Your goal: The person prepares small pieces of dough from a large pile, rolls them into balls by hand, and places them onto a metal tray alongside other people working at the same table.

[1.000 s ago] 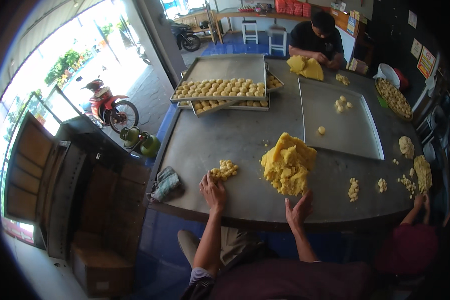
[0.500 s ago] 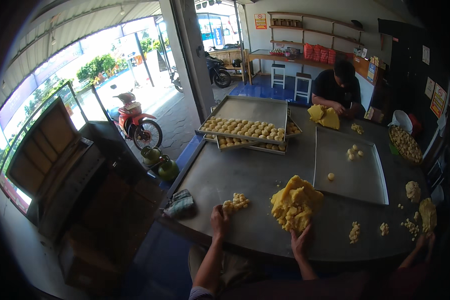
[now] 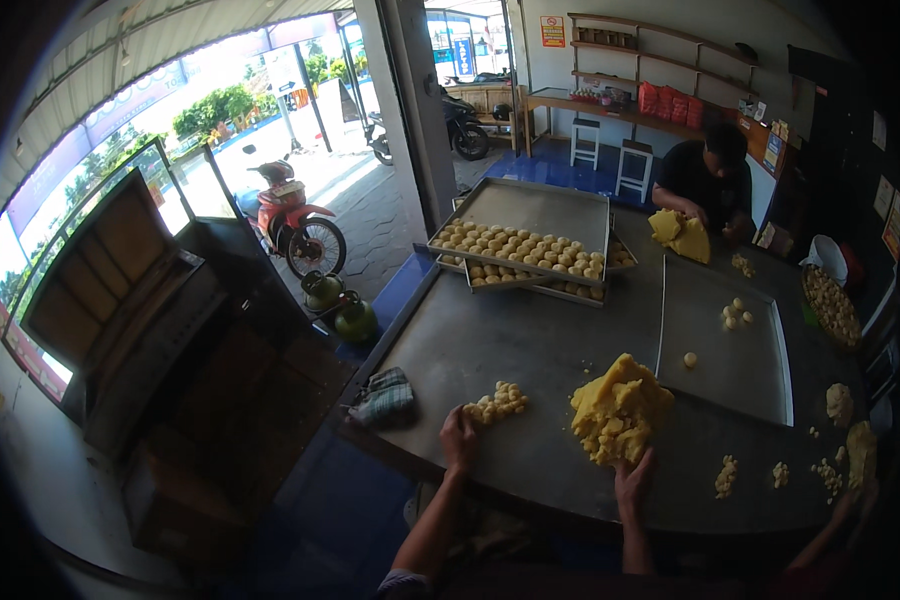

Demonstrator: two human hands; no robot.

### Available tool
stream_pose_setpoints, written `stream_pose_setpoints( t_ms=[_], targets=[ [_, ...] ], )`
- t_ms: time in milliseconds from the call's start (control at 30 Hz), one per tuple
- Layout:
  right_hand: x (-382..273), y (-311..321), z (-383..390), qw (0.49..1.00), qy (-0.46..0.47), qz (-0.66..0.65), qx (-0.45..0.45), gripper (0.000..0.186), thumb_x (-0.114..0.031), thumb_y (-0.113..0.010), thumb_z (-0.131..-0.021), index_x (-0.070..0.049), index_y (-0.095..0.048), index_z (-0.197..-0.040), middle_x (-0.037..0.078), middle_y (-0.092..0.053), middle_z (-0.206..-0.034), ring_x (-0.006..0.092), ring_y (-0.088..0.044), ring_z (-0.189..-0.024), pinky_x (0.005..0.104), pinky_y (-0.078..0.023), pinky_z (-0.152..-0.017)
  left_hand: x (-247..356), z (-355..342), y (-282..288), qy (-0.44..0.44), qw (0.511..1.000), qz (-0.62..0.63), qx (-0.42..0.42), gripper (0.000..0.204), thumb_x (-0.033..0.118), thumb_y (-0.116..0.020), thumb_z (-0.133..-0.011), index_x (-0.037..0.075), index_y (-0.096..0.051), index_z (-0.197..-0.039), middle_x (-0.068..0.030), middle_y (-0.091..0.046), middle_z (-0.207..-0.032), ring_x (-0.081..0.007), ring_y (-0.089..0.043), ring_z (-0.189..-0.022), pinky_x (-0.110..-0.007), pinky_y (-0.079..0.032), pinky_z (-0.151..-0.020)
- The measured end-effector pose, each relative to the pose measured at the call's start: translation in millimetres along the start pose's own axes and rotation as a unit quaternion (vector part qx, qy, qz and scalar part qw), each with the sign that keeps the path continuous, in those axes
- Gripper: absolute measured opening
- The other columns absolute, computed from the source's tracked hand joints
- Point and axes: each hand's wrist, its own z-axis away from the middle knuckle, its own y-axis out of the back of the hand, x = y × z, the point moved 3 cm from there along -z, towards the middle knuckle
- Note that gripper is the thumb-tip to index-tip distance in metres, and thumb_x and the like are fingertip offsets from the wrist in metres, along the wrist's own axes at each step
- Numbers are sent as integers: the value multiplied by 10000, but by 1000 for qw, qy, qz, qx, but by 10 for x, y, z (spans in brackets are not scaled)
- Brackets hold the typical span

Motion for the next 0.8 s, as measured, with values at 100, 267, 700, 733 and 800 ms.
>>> stream_pose_setpoints(
  t_ms=[100, 267, 700, 733, 800],
  targets=[
    [-210, 177, -85, 1000, -18, -15, -16, 736, -265, -706, -866, 85, -343, -1403, 312, -451, -1359, 458, -448, -1262, 493, -373, -1058, 105, -39, 15, 19, 999, 49, -1, 239, 134, -537, -958, 19, -635, -1143, -176, -652, -1062, -328, -655, -935, -373, -515, -842],
    [-518, 431, -229, 993, -16, -48, -102, 631, -193, -717, -843, 44, -416, -1345, 298, -568, -1206, 446, -564, -1127, 480, -476, -918, -203, -66, -87, 72, 983, 169, 3, 216, 161, -540, -975, 8, -632, -1098, -150, -638, -1024, -264, -655, -929, -360, -515, -823],
    [-186, 291, -129, 970, -91, -224, -15, 320, -230, -731, -847, 40, -651, -1001, 183, -671, -893, 246, -670, -854, 375, -500, -729, -97, -114, -93, 27, 987, 148, -48, 276, 224, -518, -1010, -22, -611, -1096, -132, -659, -961, -178, -631, -800, -316, -509, -716],
    [-297, 317, -101, 969, -95, -227, -2, 309, -239, -725, -854, 42, -656, -962, 170, -664, -840, 223, -662, -812, 367, -495, -704, -230, -140, -75, 25, 992, 112, -45, 273, 225, -529, -1005, -22, -608, -1091, -132, -651, -964, -182, -629, -801, -320, -508, -720],
    [-427, 384, -116, 972, -80, -220, 19, 299, -246, -714, -862, 45, -656, -899, 149, -635, -743, 197, -629, -722, 360, -477, -653, -419, -212, -27, 10, 998, 51, -34, 269, 227, -550, -994, -22, -602, -1081, -131, -635, -969, -190, -626, -803, -327, -505, -727]
  ],
)
